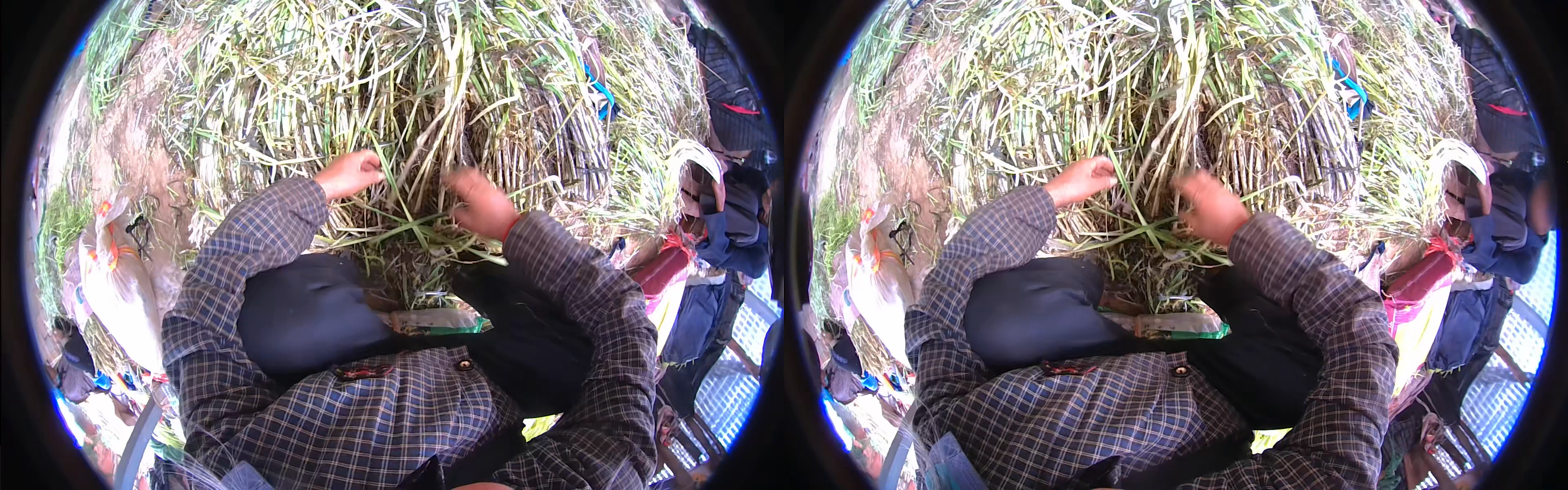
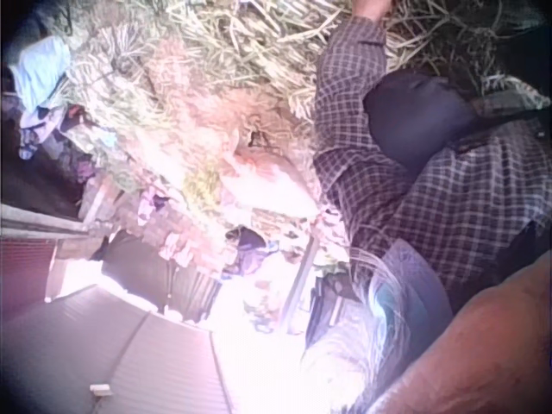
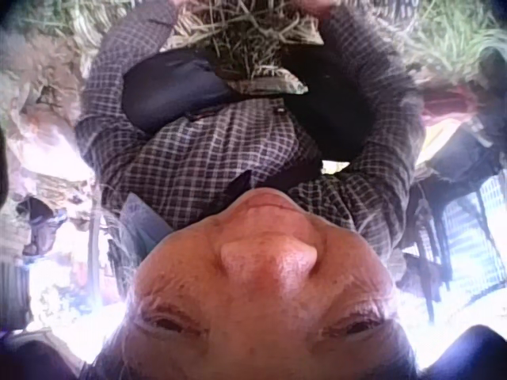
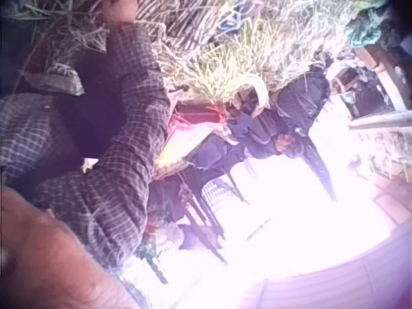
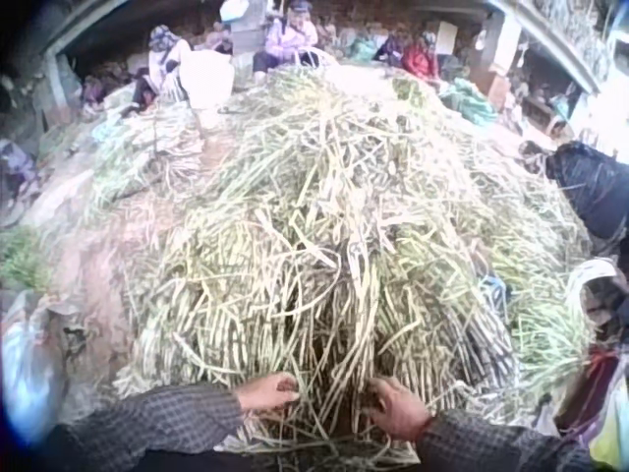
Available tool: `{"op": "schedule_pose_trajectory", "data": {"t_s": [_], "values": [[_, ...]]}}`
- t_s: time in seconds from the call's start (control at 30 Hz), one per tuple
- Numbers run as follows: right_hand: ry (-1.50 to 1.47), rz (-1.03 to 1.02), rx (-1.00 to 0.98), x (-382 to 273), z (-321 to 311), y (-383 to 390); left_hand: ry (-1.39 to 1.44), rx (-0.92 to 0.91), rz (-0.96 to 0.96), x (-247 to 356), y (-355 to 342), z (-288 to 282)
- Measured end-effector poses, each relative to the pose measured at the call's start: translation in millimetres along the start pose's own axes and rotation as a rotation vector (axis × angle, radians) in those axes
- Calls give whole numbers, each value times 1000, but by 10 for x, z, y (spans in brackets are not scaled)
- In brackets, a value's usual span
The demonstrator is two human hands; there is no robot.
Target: The person gathers long grass-like stalks from a large pile, aligns them into bundles, and ties them using strips of the same material. The person repeatedly forms and secures bundles by hand.
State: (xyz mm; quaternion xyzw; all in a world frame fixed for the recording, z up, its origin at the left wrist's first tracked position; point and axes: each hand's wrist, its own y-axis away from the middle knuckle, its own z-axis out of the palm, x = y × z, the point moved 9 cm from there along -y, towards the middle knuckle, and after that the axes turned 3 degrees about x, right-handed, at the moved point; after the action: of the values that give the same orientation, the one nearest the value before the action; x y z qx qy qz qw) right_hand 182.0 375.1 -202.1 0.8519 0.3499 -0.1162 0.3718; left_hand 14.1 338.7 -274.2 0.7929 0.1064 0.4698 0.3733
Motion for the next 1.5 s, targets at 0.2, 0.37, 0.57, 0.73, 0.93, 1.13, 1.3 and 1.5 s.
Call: {"op": "schedule_pose_trajectory", "data": {"t_s": [0.2,0.37,0.57,0.73,0.93,1.13,1.3,1.5], "values": [[-517,469,298,628,-515,-468,346,37,51,387,-327,-6],[-619,390,259,468,-280,-710,540,-289,181,726,-287,445],[-704,379,237,514,-338,-896,715,-22,-46,227,-492,123],[-969,337,371,252,-279,-1152,747,-74,-60,442,-503,258],[-731,-217,550,-374,-824,-817,906,55,358,715,-111,-24],[-1319,353,74,-123,-51,-838,499,-75,333,798,51,361],[-1427,242,64,218,111,-983,141,-156,360,858,2,424],[-908,599,350,524,-692,-328,-11,250,146,367,-124,-231]]}}
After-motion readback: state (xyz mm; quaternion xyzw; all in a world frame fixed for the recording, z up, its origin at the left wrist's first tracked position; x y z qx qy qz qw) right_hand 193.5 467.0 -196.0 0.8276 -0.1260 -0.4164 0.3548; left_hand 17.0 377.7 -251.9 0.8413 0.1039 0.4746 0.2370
